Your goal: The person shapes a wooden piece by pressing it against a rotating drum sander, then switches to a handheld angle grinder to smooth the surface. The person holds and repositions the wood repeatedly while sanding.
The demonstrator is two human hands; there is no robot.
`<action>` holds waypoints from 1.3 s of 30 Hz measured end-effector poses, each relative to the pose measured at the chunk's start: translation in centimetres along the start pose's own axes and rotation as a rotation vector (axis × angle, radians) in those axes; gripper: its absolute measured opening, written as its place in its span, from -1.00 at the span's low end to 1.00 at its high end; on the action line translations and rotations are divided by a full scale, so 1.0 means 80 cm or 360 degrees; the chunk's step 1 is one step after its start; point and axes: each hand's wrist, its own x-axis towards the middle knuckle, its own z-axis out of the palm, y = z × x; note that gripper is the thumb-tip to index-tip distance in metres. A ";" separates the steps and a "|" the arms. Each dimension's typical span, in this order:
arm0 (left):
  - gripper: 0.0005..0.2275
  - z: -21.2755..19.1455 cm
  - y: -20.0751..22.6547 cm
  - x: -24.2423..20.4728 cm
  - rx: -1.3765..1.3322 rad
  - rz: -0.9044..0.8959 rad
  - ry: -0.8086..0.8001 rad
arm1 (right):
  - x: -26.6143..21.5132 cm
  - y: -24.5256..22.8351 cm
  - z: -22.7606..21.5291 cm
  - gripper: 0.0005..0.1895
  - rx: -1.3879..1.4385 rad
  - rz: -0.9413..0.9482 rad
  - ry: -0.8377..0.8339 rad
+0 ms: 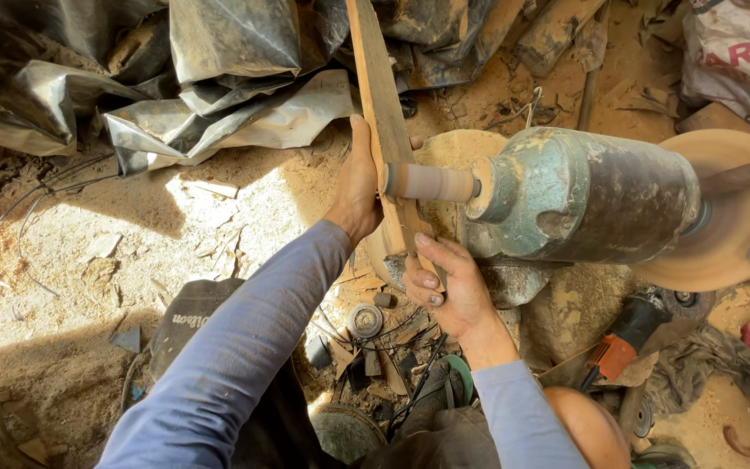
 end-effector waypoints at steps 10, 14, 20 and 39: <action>-0.22 0.011 -0.007 0.017 -0.0206 -0.0058 0.0018 | 0.003 -0.011 -0.012 -0.72 0.0050 -0.0018 -0.0062; -0.24 0.008 -0.011 0.023 -0.0229 -0.0051 0.0020 | 0.004 -0.011 -0.006 -0.73 0.0044 -0.0033 -0.0055; -0.30 0.003 -0.010 0.029 -0.0197 -0.0016 0.0025 | 0.009 -0.012 0.001 -0.71 0.0035 -0.0028 -0.0021; -0.29 0.005 -0.012 0.033 -0.0248 -0.0032 0.0041 | 0.009 -0.015 0.000 -0.67 0.0011 -0.0036 -0.0006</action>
